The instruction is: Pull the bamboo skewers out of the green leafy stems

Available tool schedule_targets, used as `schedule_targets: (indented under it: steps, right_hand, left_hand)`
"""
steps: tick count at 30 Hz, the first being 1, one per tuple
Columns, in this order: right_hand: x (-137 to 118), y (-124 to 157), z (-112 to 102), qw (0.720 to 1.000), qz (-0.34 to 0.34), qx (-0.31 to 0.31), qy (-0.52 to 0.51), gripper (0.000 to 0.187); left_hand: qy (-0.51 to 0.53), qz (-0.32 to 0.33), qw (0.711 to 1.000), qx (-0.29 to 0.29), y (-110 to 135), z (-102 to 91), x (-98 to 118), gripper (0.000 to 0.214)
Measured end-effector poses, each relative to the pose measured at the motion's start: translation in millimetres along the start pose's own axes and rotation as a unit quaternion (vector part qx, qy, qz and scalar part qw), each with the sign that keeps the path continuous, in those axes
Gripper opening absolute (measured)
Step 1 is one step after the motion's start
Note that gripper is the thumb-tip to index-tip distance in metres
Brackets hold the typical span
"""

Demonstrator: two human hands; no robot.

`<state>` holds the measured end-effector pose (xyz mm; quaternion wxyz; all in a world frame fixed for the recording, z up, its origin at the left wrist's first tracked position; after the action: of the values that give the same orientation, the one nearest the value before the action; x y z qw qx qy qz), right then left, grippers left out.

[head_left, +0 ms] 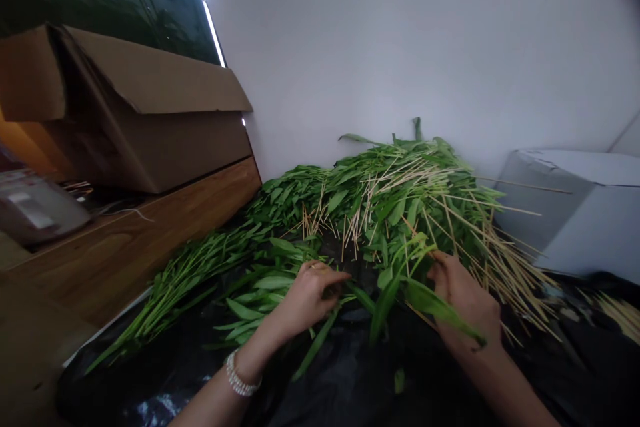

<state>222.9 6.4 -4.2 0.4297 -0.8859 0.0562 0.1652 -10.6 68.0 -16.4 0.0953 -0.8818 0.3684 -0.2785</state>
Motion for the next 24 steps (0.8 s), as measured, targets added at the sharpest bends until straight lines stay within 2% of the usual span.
schedule_targets:
  steps: [3, 5, 7, 11, 14, 15, 16, 18, 20, 21, 22, 24]
  right_hand:
    - [-5.5, -0.5, -3.2, 1.0, -0.01, 0.008, -0.011, 0.032]
    - [-5.6, -0.9, -3.3, 1.0, -0.014, 0.011, -0.009, 0.032]
    - [-4.5, -1.1, -3.1, 1.0, -0.014, 0.015, 0.0, 0.032]
    - [-6.4, -1.2, -4.5, 0.999, -0.033, 0.028, -0.004, 0.03]
    - [-8.1, -1.1, -5.7, 0.998, -0.042, 0.038, -0.003, 0.028]
    - [-8.6, -1.0, -5.6, 0.998, -0.046, 0.04, -0.001, 0.027]
    - [-8.8, -0.9, -5.3, 0.998, -0.049, 0.039, 0.001, 0.026]
    - [-8.8, -0.5, -4.1, 0.998, -0.055, 0.036, 0.004, 0.025]
    - [-8.3, 0.0, -3.1, 0.998, -0.058, 0.035, 0.009, 0.024]
    - [-8.0, 0.2, -2.9, 0.998, -0.059, 0.036, 0.012, 0.024]
    - [-7.8, 0.4, -2.8, 0.997, -0.06, 0.037, 0.014, 0.024]
    - [-7.5, 0.7, -2.9, 0.997, -0.06, 0.038, 0.016, 0.024]
  left_hand:
    - [0.065, -0.031, 0.99, 0.119, -2.0, -20.3, -10.4, 0.04]
    - [0.057, -0.058, 0.974, 0.21, -0.1, -39.3, -23.8, 0.036]
    - [0.015, -0.091, 0.956, 0.277, 3.6, -57.1, -38.4, 0.032]
    - [-0.089, -0.156, 0.926, 0.333, 10.9, -77.0, -53.5, 0.036]
    - [-0.111, -0.127, 0.909, 0.381, 15.2, -78.3, -39.5, 0.042]
    - [-0.101, -0.096, 0.919, 0.37, 14.2, -74.1, -31.3, 0.041]
    - [-0.086, -0.061, 0.938, 0.33, 11.4, -67.0, -22.6, 0.039]
    - [-0.063, 0.002, 0.982, 0.18, 4.1, -45.2, -6.7, 0.036]
    - [-0.072, 0.033, 0.996, 0.034, 1.0, -24.5, 2.9, 0.032]
    - [-0.089, 0.037, 0.995, -0.008, 0.5, -18.4, 4.2, 0.031]
    - [-0.111, 0.035, 0.993, -0.027, 0.0, -15.7, 3.4, 0.03]
    - [-0.16, 0.016, 0.987, -0.025, -1.1, -17.9, -3.7, 0.032]
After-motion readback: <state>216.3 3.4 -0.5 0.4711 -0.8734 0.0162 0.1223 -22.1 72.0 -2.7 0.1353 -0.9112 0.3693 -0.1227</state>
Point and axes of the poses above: each hand's wrist, its own y-axis away from the middle knuckle, its own z-axis out of the palm, x = y × z, the point moved 5 cm from there along -y, towards the middle knuckle, and after that the axes turned 2 degrees about x, right-handed, at the moved point
